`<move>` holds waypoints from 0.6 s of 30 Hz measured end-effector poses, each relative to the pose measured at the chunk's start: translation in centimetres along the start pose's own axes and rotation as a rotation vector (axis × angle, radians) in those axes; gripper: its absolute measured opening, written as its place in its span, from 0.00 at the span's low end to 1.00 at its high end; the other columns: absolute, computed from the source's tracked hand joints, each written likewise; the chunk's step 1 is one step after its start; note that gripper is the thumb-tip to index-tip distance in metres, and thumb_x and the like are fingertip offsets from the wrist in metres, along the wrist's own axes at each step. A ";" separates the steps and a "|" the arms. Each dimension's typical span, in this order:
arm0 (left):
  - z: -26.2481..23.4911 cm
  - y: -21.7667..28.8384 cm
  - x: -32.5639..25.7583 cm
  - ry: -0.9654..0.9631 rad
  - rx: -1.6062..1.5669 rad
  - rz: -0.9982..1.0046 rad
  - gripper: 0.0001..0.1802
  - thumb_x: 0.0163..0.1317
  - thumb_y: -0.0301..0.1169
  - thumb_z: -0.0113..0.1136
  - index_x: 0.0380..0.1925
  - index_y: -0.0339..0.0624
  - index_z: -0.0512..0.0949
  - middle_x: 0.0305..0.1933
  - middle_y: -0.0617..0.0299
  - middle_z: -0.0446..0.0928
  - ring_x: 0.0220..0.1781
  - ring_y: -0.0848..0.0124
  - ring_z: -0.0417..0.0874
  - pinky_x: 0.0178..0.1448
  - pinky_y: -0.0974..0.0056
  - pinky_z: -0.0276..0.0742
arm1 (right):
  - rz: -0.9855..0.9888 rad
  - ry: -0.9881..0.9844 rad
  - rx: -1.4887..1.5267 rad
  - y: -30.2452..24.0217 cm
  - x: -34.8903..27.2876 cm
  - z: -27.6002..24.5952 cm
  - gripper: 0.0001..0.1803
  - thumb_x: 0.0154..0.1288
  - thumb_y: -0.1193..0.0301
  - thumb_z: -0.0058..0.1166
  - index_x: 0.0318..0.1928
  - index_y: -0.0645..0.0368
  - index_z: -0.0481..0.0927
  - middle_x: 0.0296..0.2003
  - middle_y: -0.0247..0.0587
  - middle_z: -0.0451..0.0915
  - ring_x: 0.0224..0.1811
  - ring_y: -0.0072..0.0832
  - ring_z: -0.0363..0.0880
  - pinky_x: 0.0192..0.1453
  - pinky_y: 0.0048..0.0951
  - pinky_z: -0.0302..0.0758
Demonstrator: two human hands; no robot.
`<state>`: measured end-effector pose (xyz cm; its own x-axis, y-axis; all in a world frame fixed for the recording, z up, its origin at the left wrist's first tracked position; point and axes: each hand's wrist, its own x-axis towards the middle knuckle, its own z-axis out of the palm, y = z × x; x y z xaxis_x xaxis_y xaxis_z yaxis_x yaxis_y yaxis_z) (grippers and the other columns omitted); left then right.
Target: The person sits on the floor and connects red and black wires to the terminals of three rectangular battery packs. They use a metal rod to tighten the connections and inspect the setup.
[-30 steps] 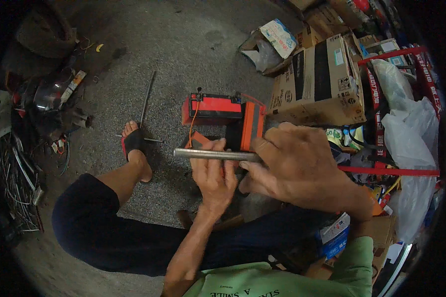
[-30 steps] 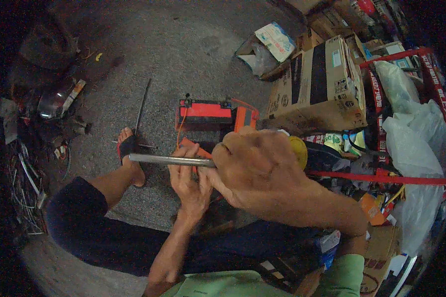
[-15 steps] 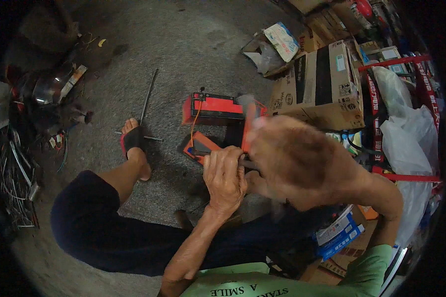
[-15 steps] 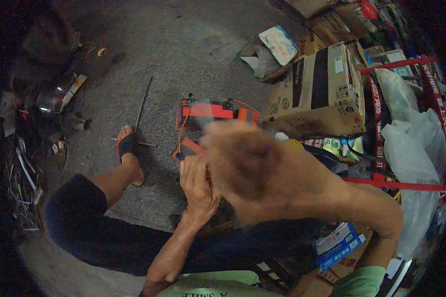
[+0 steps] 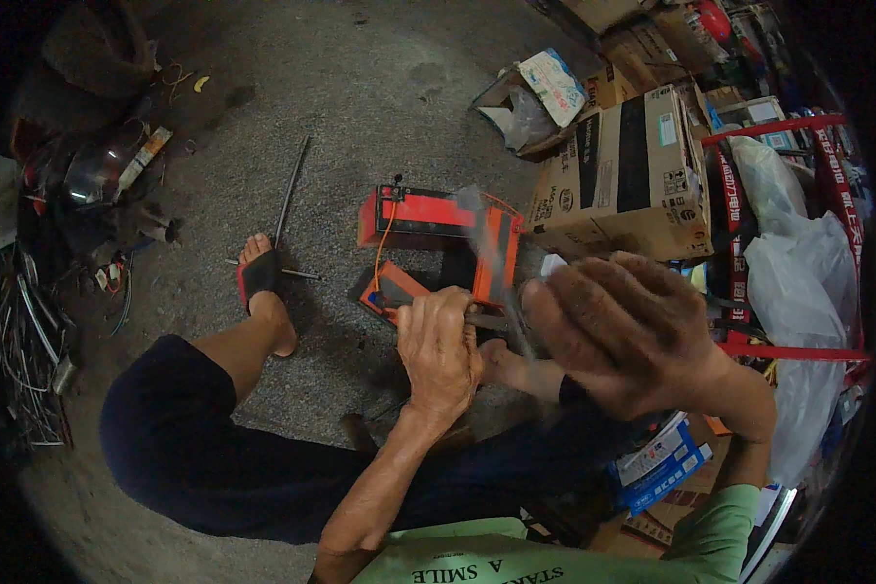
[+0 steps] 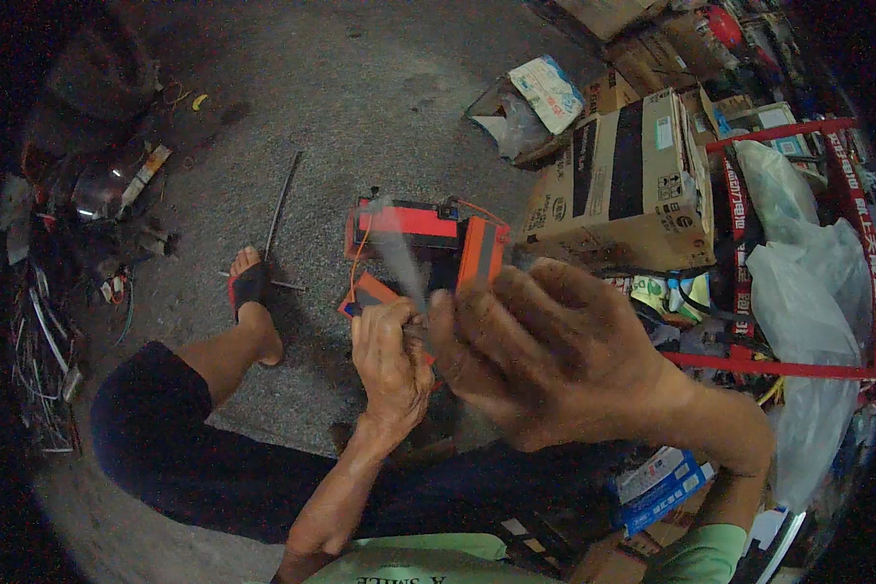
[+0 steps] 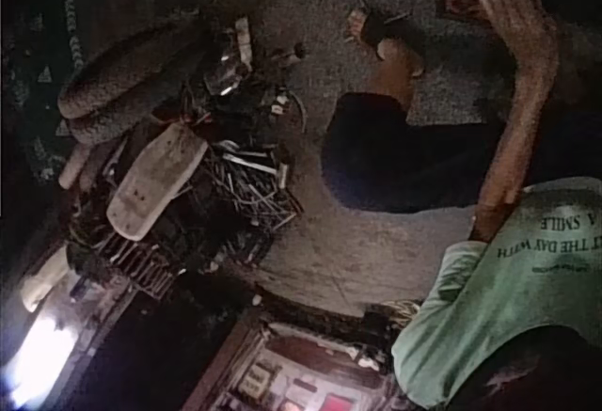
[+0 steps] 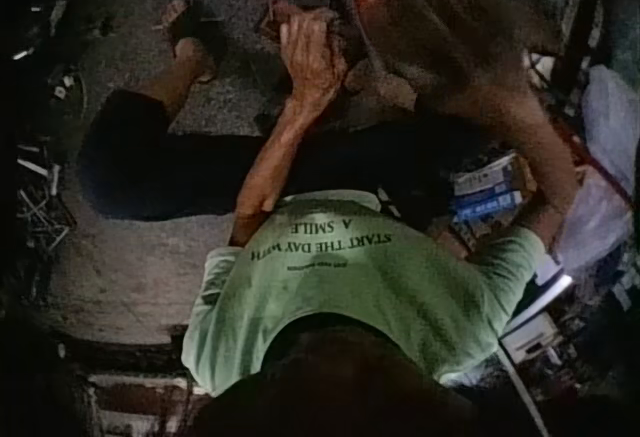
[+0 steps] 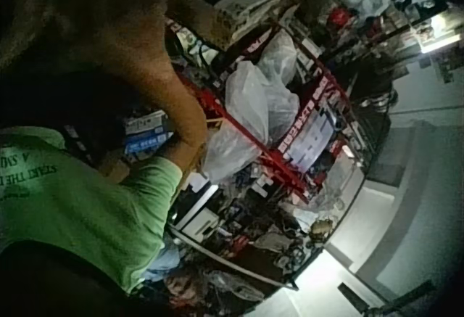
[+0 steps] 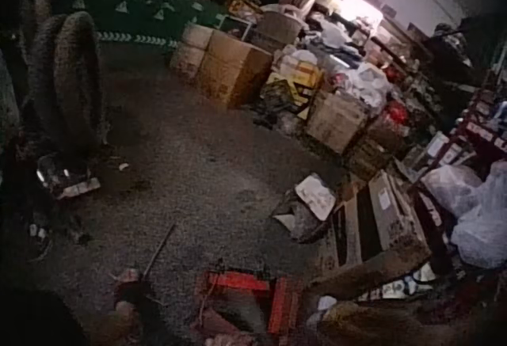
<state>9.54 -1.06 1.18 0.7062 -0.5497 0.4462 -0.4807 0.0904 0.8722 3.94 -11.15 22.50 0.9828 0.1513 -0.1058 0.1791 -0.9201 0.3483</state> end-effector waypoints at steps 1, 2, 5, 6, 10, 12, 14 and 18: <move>-0.1 0.1 0.0 -0.018 0.008 -0.003 0.18 0.53 0.19 0.58 0.46 0.37 0.73 0.41 0.54 0.77 0.39 0.57 0.76 0.44 0.54 0.65 | -0.031 -0.015 -0.030 -0.2 0.0 0.3 0.23 0.56 0.63 0.61 0.53 0.55 0.80 0.53 0.37 0.78 0.54 0.33 0.77 0.65 0.43 0.66; -0.3 0.2 0.2 -0.036 0.016 -0.006 0.18 0.53 0.19 0.59 0.46 0.37 0.73 0.43 0.53 0.77 0.40 0.57 0.76 0.44 0.55 0.65 | -0.062 -0.030 -0.060 -0.3 -0.1 0.6 0.21 0.59 0.65 0.60 0.53 0.56 0.79 0.56 0.39 0.77 0.60 0.36 0.76 0.71 0.46 0.64; -0.5 0.2 0.1 -0.055 0.050 -0.035 0.18 0.54 0.19 0.60 0.46 0.36 0.73 0.44 0.53 0.77 0.41 0.58 0.77 0.44 0.55 0.65 | -0.074 -0.109 -0.056 -0.5 -0.5 1.3 0.19 0.61 0.66 0.59 0.52 0.57 0.79 0.57 0.44 0.77 0.64 0.41 0.73 0.70 0.46 0.68; -0.6 0.2 0.1 -0.056 0.062 -0.047 0.18 0.54 0.20 0.60 0.46 0.37 0.73 0.45 0.53 0.77 0.41 0.58 0.77 0.44 0.55 0.65 | -0.087 -0.086 -0.076 -0.4 -0.5 1.5 0.17 0.62 0.66 0.59 0.51 0.57 0.79 0.57 0.45 0.77 0.64 0.41 0.73 0.69 0.45 0.68; -0.8 -0.1 0.5 -0.036 0.000 -0.053 0.18 0.54 0.20 0.60 0.46 0.37 0.73 0.44 0.54 0.77 0.42 0.58 0.77 0.44 0.55 0.65 | -0.163 0.001 -0.069 0.3 -0.2 1.3 0.14 0.64 0.64 0.59 0.46 0.57 0.79 0.55 0.45 0.78 0.62 0.42 0.75 0.68 0.44 0.70; -0.8 0.1 0.5 -0.050 -0.002 -0.061 0.18 0.54 0.19 0.59 0.46 0.37 0.73 0.44 0.54 0.77 0.42 0.57 0.77 0.44 0.54 0.64 | -0.188 0.022 -0.049 0.3 0.1 1.4 0.15 0.64 0.61 0.60 0.45 0.58 0.79 0.54 0.44 0.79 0.60 0.42 0.77 0.67 0.44 0.71; -0.6 -0.2 0.3 -0.039 0.022 -0.030 0.21 0.51 0.16 0.57 0.47 0.37 0.73 0.44 0.53 0.77 0.42 0.57 0.76 0.43 0.54 0.64 | -0.148 0.024 -0.051 -0.1 0.6 1.6 0.19 0.62 0.57 0.62 0.45 0.58 0.79 0.52 0.42 0.80 0.57 0.39 0.79 0.65 0.43 0.72; -0.6 -0.2 0.4 -0.043 0.003 -0.017 0.23 0.48 0.13 0.57 0.48 0.36 0.72 0.43 0.52 0.76 0.42 0.56 0.76 0.43 0.54 0.63 | 0.086 0.031 0.018 -0.9 -0.9 2.7 0.24 0.57 0.53 0.67 0.43 0.60 0.78 0.47 0.38 0.81 0.48 0.32 0.81 0.59 0.42 0.75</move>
<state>10.23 -0.84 1.31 0.6909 -0.5867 0.4225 -0.4707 0.0786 0.8788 2.82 -11.47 19.77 0.9955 0.0819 -0.0473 0.0931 -0.9365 0.3380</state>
